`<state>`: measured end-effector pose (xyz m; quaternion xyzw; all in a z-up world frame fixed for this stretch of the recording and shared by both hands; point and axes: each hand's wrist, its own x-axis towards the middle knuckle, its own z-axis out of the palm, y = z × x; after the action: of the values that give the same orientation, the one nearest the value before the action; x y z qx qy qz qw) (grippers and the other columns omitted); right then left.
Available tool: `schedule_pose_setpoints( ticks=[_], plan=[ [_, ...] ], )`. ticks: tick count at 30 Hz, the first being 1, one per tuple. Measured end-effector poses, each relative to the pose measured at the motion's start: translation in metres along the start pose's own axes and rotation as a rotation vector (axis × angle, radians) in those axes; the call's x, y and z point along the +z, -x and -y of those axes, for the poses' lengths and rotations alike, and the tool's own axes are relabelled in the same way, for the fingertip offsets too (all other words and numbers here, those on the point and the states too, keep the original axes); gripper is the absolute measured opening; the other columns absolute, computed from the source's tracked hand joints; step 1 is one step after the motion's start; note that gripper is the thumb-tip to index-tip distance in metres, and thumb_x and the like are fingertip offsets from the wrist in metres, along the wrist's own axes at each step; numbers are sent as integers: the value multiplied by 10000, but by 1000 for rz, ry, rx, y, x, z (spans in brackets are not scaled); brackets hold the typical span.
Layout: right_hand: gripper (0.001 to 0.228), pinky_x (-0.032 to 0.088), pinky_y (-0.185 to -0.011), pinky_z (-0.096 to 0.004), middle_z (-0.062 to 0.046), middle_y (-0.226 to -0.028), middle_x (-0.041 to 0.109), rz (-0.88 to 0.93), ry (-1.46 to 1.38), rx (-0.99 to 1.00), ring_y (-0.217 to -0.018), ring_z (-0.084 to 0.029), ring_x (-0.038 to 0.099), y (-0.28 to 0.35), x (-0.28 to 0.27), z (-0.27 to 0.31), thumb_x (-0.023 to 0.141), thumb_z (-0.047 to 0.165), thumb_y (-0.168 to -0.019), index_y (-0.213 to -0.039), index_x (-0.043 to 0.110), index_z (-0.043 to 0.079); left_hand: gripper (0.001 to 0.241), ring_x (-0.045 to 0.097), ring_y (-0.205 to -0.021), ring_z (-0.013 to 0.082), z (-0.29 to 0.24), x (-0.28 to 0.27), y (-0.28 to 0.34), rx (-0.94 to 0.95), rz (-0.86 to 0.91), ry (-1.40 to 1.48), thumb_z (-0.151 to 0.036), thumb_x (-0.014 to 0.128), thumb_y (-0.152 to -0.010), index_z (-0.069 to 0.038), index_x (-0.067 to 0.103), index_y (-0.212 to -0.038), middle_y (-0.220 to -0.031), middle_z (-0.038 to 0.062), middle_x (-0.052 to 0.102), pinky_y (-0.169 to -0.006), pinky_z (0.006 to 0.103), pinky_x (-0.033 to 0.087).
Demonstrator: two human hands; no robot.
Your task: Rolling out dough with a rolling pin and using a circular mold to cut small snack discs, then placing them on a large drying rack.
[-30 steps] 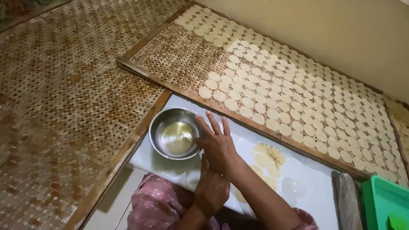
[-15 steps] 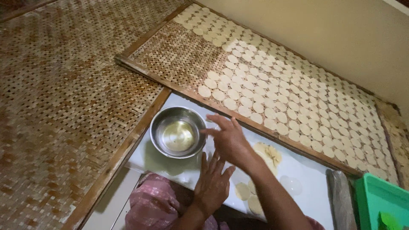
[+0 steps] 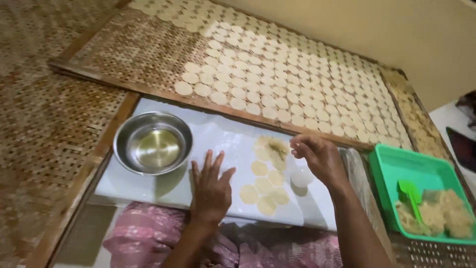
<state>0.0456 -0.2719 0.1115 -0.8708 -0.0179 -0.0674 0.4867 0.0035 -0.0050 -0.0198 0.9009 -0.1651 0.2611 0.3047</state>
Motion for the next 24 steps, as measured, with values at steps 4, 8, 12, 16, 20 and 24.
schedule_pose_setpoints(
  ticks=[4,8,12,16,20,24],
  plan=[
    [143,579,-689,-229,-6,-847,772,-15,16,97,-732,-56,701,15,-12,-33,646,135,-967,-1029,737,44,342,267,-1527,385,-1,-5,-1,26,34,-26,-86,640,-844,-140,708,-1174,-1536,142,432,-1199,706,175],
    [164,555,-626,-257,-47,-807,755,-33,8,153,-686,-95,667,23,-21,-60,657,154,-991,-1004,746,16,369,257,-1509,408,1,-5,-1,18,74,-50,-71,660,-796,-144,705,-1155,-1518,144,437,-1174,730,175],
    [188,550,-608,-275,-72,-781,744,-30,20,203,-678,-116,675,27,-21,-63,635,164,-1025,-1009,746,13,401,257,-1510,422,0,-8,-1,12,94,-64,-36,653,-786,-152,702,-1166,-1517,148,435,-1172,738,165],
    [185,597,-695,-262,-48,-850,779,3,-45,99,-774,-101,737,28,-19,-63,591,123,-1013,-1046,743,21,309,283,-1513,422,2,-3,-1,-14,85,-46,-49,648,-851,-140,703,-1141,-1519,145,461,-1189,731,155],
    [180,627,-780,-258,-30,-907,813,95,11,68,-868,-90,776,29,-8,-57,617,90,-973,-1057,771,50,318,298,-1514,414,2,-4,-4,-77,69,27,-43,647,-850,-164,733,-1131,-1507,149,501,-1204,704,129],
    [132,613,-752,-272,-38,-885,815,179,129,91,-849,-100,780,27,-1,-64,695,112,-921,-1029,765,81,370,265,-1543,434,-16,-19,-13,-111,-28,121,6,613,-866,-172,743,-1163,-1539,167,491,-1224,678,112]
  ],
)
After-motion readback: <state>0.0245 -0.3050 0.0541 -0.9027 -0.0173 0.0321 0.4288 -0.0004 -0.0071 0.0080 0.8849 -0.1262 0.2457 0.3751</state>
